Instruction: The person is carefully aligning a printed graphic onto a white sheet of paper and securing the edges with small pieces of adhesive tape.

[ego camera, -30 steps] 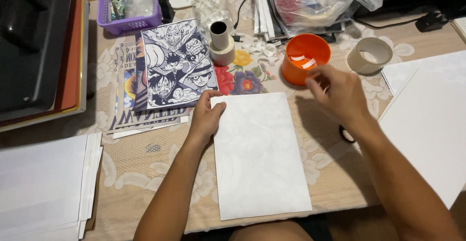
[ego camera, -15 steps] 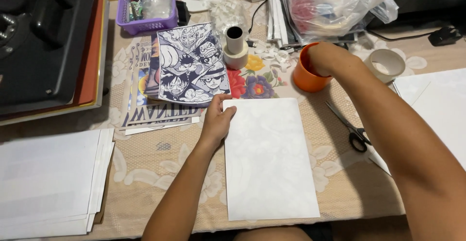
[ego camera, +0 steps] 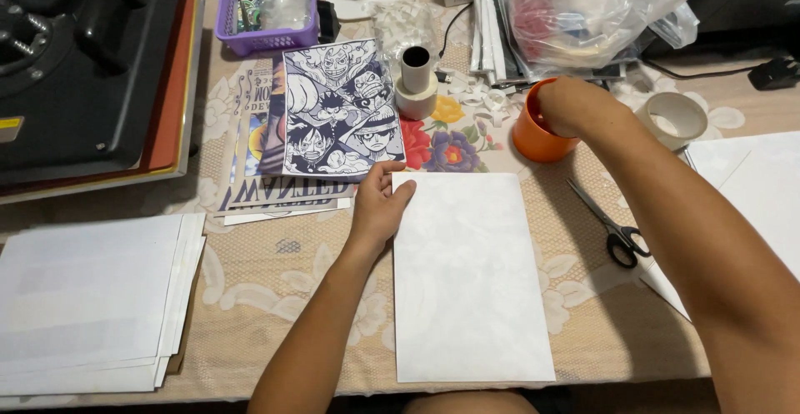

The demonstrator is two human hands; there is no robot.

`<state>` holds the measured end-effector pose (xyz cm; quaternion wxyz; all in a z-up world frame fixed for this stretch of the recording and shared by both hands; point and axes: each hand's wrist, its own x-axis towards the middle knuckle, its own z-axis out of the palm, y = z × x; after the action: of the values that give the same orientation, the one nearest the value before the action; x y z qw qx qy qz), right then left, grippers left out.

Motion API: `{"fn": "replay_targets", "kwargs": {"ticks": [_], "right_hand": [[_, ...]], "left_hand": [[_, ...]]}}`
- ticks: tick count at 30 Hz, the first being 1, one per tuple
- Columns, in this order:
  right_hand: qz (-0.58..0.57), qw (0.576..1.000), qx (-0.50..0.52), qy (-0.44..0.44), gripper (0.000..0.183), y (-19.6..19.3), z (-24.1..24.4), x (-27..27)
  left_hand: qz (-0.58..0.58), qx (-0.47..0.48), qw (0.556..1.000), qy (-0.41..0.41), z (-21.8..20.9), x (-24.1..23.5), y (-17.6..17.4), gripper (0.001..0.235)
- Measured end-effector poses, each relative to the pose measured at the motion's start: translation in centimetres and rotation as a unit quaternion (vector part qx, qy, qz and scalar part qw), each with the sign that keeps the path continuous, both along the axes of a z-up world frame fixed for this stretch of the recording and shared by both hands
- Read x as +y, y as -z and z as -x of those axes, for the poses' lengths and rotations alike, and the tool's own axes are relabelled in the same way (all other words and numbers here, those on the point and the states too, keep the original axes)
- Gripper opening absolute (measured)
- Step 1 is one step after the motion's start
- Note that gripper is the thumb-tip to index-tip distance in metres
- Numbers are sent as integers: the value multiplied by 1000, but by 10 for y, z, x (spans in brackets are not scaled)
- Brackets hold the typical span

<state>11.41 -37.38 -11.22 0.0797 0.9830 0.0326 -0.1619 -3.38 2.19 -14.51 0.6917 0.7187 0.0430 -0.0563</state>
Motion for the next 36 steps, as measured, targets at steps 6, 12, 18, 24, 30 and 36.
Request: {"fn": "replay_targets", "kwargs": {"ticks": [6,12,18,24,30,36], "right_hand": [[-4,1000,-8,8,29,14,-2,-8],[8,1000,-18,-10,31,1,12,2],[33,997,70,24,37,14,-16,-12],[63,989,126,31,38,-22,13,19],[31,995,92,26,38,18,-8,-15],[-4,999,48,16,34,-53,20,11]], "left_hand": [[-13,18,1000,-8,-8,6,19,41],[-14,-13,999,-34,1,2,-2,50],[-58,2,998,-27,5,1,-14,50],[-74,-6,997,-18,5,0,-12,49],[-87,-8,996,-14,9,0,-19,47],[-93,-10,996,-10,8,1,-18,49]]}}
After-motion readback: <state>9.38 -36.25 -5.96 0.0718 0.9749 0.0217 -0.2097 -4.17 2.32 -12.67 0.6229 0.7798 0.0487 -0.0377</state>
